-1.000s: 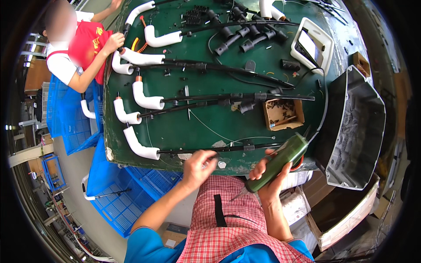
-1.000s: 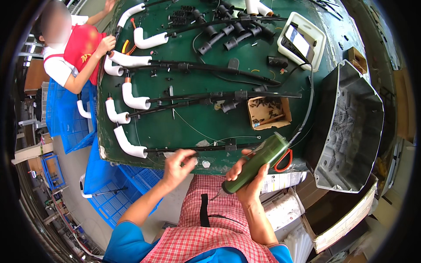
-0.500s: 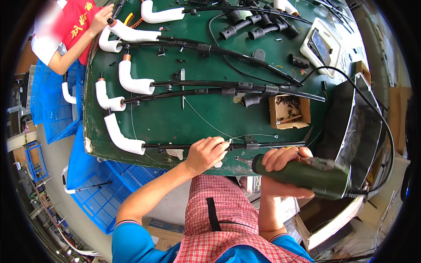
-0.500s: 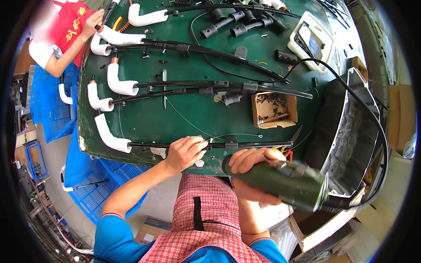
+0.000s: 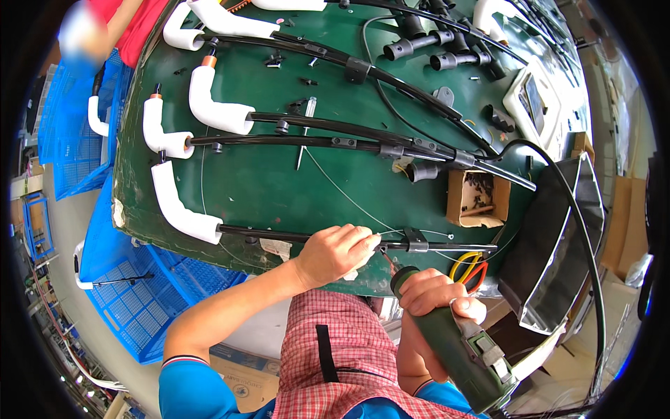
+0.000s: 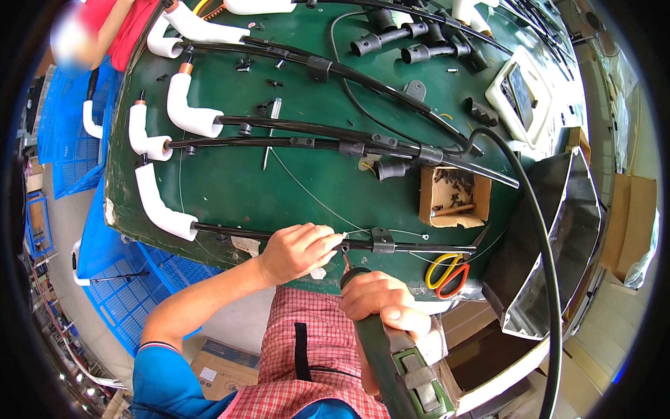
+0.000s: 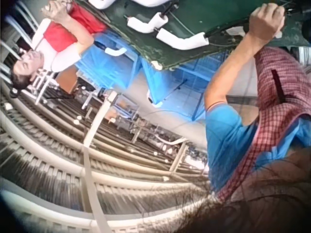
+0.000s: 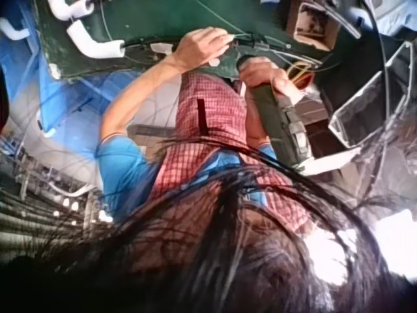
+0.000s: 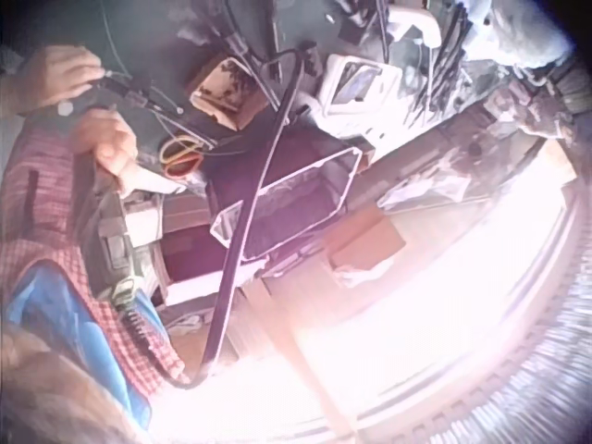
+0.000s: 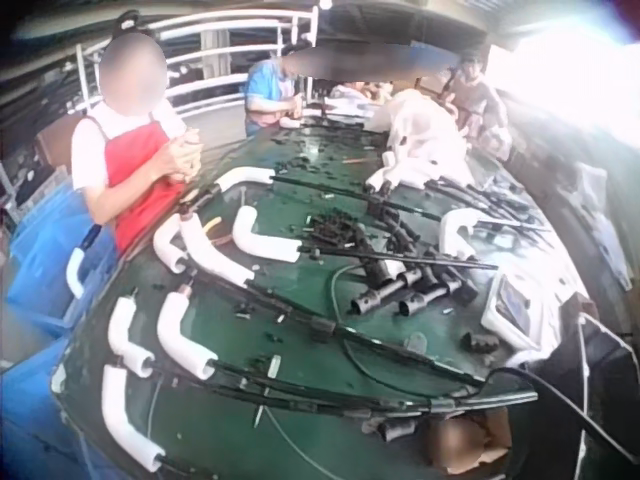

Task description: The person assembles small components onto black rods using a green handheld tool and their hands. They repeatedly pick up parts, attach them to the rods, and place the rods on a green worktable. The person also handles a white plastic bag and moves items around the table.

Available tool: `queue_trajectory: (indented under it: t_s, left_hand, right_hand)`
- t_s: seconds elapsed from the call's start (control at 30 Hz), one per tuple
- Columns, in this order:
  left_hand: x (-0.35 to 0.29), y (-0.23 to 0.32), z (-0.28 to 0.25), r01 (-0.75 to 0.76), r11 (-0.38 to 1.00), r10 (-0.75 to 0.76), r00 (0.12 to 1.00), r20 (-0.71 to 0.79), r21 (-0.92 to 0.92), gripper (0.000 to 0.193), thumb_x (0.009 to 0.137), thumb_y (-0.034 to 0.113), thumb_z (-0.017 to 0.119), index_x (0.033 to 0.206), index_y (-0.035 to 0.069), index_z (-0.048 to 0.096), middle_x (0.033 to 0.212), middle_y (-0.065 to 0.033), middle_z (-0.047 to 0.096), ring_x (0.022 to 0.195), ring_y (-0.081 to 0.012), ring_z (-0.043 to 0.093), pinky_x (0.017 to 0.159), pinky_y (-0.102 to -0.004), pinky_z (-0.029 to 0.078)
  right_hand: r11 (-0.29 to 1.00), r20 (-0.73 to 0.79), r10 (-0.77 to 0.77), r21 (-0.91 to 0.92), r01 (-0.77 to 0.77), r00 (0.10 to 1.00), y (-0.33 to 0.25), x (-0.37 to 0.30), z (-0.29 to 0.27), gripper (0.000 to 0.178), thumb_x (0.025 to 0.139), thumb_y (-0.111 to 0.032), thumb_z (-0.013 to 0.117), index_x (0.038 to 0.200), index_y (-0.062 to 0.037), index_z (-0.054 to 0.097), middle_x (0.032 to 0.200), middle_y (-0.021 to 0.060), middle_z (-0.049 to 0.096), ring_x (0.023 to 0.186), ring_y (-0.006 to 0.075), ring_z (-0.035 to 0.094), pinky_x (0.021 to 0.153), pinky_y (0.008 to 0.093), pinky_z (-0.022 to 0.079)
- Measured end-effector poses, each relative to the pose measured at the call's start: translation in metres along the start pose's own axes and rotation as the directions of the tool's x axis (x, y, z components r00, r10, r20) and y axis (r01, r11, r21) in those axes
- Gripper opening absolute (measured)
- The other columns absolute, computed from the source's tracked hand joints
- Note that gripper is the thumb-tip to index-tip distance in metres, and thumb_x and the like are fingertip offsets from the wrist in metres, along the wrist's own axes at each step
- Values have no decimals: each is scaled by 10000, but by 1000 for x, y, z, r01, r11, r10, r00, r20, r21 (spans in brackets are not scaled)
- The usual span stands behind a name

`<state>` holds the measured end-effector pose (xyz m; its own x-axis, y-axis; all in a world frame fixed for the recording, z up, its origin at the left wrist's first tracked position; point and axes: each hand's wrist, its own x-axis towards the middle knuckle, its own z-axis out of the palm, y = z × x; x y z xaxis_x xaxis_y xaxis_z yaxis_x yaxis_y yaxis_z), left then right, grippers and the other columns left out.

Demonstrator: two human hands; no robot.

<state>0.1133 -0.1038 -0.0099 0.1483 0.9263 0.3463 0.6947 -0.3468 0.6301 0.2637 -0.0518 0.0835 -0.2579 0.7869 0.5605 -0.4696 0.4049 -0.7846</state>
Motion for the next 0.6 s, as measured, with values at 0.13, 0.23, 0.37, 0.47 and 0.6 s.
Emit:
queue_trajectory:
  t_s: [0.13, 0.23, 0.37, 0.47, 0.6]
  left_hand:
    - [-1, -2, -1, 5, 1000, -5, 1000, 7, -5, 289, 732, 119, 690, 999, 30, 622, 902, -58, 614, 755, -179, 618, 650, -280, 528]
    - [0, -2, 0, 7, 1000, -6, 1000, -8, 11, 293, 728, 115, 693, 1000, 31, 627, 900, -54, 610, 735, -174, 611, 634, -277, 521]
    - [1, -4, 3, -6, 1000, 7, 1000, -5, 12, 370, 698, 122, 721, 1044, 32, 625, 926, -47, 600, 719, -164, 596, 624, -274, 517]
    - [1, -4, 2, 8, 1000, -8, 1000, 10, 2, 370, 692, 122, 721, 1040, 33, 628, 923, -45, 598, 714, -161, 593, 617, -269, 515]
    - [2, -4, 1, 20, 1000, -20, 1000, 5, -13, 357, 695, 126, 719, 1029, 34, 635, 922, -46, 597, 710, -161, 593, 610, -268, 514]
  right_hand:
    - [997, 103, -74, -17, 76, 992, 10, -2, -5, 919, 660, -742, 641, 1209, -40, 416, 689, 96, 539, 527, 218, 534, 498, 322, 466]
    - [995, 149, -89, -32, 95, 985, 7, -6, -9, 734, 730, -596, 610, 1174, -49, 405, 713, 116, 560, 550, 235, 560, 509, 345, 492]
    - [999, 71, -21, -48, 24, 997, -13, -14, -9, 237, 924, -207, 497, 1103, -69, 426, 752, 183, 610, 598, 305, 629, 558, 427, 557]
    - [997, 45, 5, -75, -1, 999, -17, -10, -5, 311, 898, -265, 529, 1117, -71, 423, 741, 165, 595, 586, 285, 616, 540, 404, 543]
    - [996, 109, -28, -85, 37, 994, 1, -8, -10, 546, 801, -430, 639, 1131, -62, 409, 710, 124, 557, 537, 236, 571, 506, 352, 504]
